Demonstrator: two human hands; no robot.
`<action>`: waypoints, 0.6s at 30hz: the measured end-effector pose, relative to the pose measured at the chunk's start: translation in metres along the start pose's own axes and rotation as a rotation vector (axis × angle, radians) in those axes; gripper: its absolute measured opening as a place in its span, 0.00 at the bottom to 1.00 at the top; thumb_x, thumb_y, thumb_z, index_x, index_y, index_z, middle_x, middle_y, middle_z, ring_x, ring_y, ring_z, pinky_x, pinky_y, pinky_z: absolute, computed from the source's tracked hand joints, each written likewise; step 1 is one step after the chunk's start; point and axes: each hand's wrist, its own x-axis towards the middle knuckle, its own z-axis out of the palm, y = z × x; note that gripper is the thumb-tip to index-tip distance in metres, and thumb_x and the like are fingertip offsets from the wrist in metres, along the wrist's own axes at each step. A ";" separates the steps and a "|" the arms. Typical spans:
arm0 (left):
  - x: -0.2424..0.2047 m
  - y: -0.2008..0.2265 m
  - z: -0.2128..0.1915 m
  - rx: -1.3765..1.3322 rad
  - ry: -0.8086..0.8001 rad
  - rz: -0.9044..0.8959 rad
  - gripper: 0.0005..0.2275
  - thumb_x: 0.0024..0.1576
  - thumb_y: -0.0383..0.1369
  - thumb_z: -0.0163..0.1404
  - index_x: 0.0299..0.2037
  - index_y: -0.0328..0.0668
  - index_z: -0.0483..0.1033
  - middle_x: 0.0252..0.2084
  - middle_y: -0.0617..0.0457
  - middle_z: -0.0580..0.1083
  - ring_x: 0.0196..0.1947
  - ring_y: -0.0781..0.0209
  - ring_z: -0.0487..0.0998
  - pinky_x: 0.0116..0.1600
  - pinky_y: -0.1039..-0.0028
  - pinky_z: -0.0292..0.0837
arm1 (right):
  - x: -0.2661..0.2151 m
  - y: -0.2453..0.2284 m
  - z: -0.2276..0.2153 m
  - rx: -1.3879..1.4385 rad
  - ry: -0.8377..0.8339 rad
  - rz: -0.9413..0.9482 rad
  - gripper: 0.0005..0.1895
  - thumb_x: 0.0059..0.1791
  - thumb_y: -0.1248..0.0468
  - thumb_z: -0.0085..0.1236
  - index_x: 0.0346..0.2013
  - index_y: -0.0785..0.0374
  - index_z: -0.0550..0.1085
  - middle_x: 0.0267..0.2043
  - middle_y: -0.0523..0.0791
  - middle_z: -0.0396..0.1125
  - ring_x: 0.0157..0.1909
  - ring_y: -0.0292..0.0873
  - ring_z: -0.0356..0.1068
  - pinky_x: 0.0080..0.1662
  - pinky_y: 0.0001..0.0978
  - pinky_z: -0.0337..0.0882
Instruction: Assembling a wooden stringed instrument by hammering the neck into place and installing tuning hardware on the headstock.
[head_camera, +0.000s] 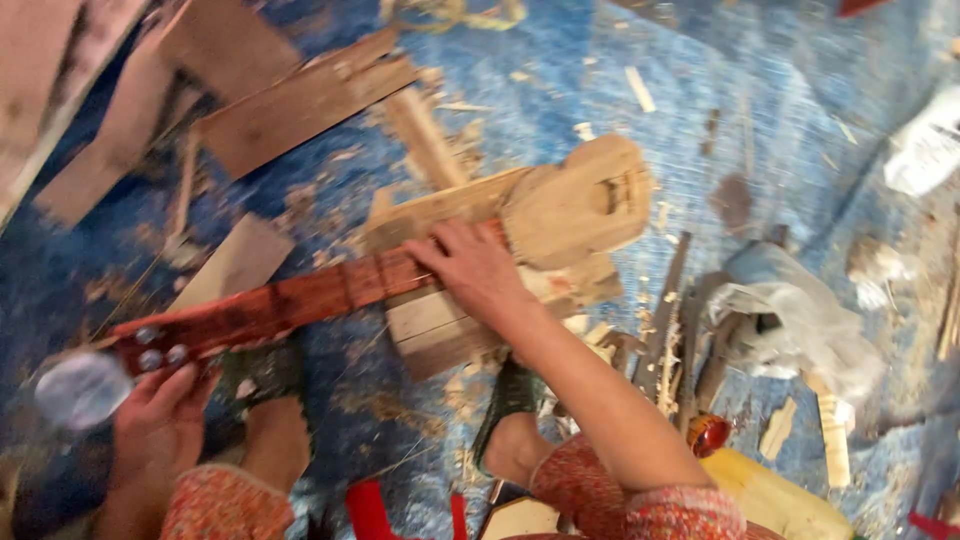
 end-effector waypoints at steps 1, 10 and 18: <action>0.002 0.000 0.002 0.023 -0.004 0.018 0.08 0.64 0.25 0.46 0.52 0.34 0.71 0.54 0.50 0.74 0.50 0.63 0.77 0.58 0.79 0.74 | -0.002 0.010 0.001 -0.052 0.003 -0.088 0.24 0.48 0.64 0.57 0.58 0.53 0.66 0.53 0.47 0.62 0.50 0.50 0.64 0.48 0.40 0.64; 0.001 0.035 0.109 0.313 -0.107 0.115 0.03 0.71 0.26 0.45 0.50 0.36 0.69 0.51 0.51 0.74 0.49 0.59 0.78 0.58 0.70 0.76 | -0.063 0.116 -0.050 -0.230 -0.264 -0.129 0.35 0.50 0.69 0.50 0.72 0.58 0.55 0.47 0.48 0.60 0.46 0.47 0.58 0.50 0.37 0.60; -0.012 0.004 0.252 0.388 -0.298 0.034 0.02 0.64 0.22 0.49 0.39 0.35 0.73 0.47 0.48 0.76 0.44 0.60 0.77 0.56 0.73 0.75 | -0.197 0.166 -0.079 -0.099 -0.088 0.135 0.24 0.56 0.57 0.48 0.65 0.58 0.61 0.46 0.47 0.59 0.47 0.48 0.60 0.50 0.39 0.60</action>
